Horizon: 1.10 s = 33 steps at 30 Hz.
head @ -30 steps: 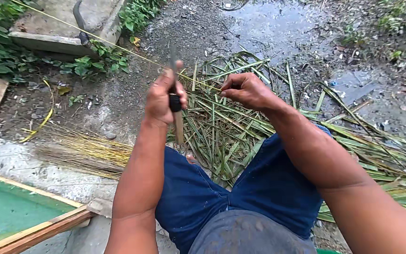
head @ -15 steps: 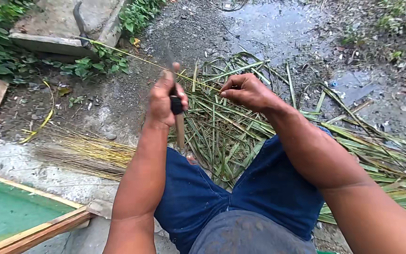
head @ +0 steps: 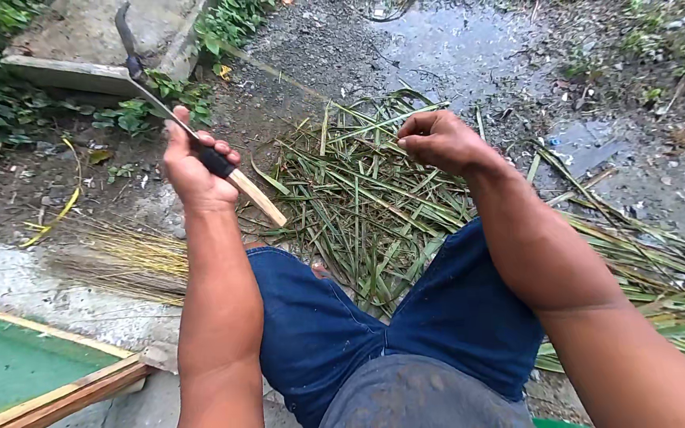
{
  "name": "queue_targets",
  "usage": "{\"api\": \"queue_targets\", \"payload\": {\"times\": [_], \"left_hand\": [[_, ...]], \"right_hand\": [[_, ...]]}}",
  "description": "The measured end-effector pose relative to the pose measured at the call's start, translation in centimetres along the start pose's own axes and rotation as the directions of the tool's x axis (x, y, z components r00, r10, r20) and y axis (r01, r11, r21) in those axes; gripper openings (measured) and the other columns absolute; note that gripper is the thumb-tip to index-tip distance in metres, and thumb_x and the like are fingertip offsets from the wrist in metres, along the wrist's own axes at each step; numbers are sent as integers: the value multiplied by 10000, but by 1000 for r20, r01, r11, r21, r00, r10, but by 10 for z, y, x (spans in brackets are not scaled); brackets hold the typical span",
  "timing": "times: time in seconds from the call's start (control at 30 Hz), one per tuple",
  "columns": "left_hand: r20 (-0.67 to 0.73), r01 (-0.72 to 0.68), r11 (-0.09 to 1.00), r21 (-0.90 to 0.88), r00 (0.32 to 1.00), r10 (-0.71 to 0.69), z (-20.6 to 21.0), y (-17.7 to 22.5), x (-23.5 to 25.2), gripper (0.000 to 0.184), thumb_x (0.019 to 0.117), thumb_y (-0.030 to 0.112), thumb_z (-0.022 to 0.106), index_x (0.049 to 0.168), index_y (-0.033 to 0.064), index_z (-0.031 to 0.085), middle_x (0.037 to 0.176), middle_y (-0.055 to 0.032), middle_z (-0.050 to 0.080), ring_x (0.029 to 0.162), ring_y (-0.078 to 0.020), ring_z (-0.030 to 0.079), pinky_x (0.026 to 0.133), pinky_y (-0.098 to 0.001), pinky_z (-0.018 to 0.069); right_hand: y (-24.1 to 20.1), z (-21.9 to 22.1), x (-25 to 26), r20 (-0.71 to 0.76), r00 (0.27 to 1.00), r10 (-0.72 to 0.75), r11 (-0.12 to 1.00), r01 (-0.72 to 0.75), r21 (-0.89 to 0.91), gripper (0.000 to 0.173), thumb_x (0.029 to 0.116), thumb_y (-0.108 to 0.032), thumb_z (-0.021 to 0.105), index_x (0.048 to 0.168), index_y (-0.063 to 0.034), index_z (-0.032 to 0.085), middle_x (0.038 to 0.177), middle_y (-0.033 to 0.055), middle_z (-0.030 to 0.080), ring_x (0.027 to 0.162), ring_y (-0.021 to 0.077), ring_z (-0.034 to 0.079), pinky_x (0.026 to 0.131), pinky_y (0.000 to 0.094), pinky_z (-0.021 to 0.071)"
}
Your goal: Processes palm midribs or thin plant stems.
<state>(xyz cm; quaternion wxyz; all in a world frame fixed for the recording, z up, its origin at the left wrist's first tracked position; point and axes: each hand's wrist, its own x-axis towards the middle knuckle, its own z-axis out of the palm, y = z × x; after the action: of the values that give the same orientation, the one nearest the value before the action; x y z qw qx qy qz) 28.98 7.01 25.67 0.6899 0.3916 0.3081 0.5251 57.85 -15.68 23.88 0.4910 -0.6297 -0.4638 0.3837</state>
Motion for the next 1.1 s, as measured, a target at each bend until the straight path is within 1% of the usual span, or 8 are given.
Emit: {"api": "queue_targets", "payload": {"times": [0.1,0.27,0.5,0.63,0.77,0.9,1.03,1.1], "left_hand": [[200,29,972,233,977,-77,22,-18,-31,406,1138,368,223,1340,210,537,650,83,552,526,-61,572,493,-239,532],[474,127,899,419,814,-336,55,-56,-73,387,1108,194,391,1475,95,460,659,12,591,520,-99,608,485,-254,564],[453,222,923,315,819,-352,53,-57,-61,351,1126,243,354,1387,101,541,635,1,579,507,-107,603,468,-253,554],[513,208,898,388,761,-398,56,-58,-63,363,1114,217,378,1409,67,525,636,-2,578,502,-101,597,471,-251,555],[472,97,955,281,853,-225,41,-32,-34,366,1127,285,304,1375,169,547,618,58,555,497,-78,570,472,-245,537],[441,67,917,392,862,-251,46,-37,-47,345,1118,236,349,1374,110,542,618,44,571,496,-82,591,470,-248,553],[541,80,856,511,743,-393,57,-63,-69,307,1088,183,470,1336,51,594,689,2,638,539,-92,620,510,-257,573],[549,66,878,474,757,-353,53,-54,-59,310,1091,196,446,1338,66,583,678,16,627,539,-88,619,514,-256,575]], "right_hand": [[-1,16,5,-3,1000,31,992,-30,121,111,978,-36,583,1058,-24,660,786,8,629,558,59,521,519,227,465],[-8,46,7,88,996,34,983,-49,177,112,1001,-59,596,1077,-2,653,756,24,632,547,78,562,518,241,514],[-6,57,8,160,987,33,969,-71,235,84,1016,-66,590,1002,-9,649,715,12,619,530,78,570,516,248,537],[0,55,11,182,983,-21,970,-23,240,90,1011,-66,591,974,-17,657,688,0,618,533,77,577,521,253,540],[6,45,10,283,959,-36,988,-7,152,111,1006,-70,591,954,-21,676,720,-1,650,568,75,613,573,265,577],[7,54,13,243,969,-40,998,49,-30,162,1012,-98,605,1102,9,686,879,54,701,702,95,664,701,291,594],[2,66,15,124,985,-116,988,102,112,138,1023,-98,583,1029,4,676,775,33,675,593,87,624,563,265,560],[4,60,15,166,979,-118,988,98,122,152,1030,-115,579,1012,-7,686,737,11,656,568,70,594,529,241,529]]}}
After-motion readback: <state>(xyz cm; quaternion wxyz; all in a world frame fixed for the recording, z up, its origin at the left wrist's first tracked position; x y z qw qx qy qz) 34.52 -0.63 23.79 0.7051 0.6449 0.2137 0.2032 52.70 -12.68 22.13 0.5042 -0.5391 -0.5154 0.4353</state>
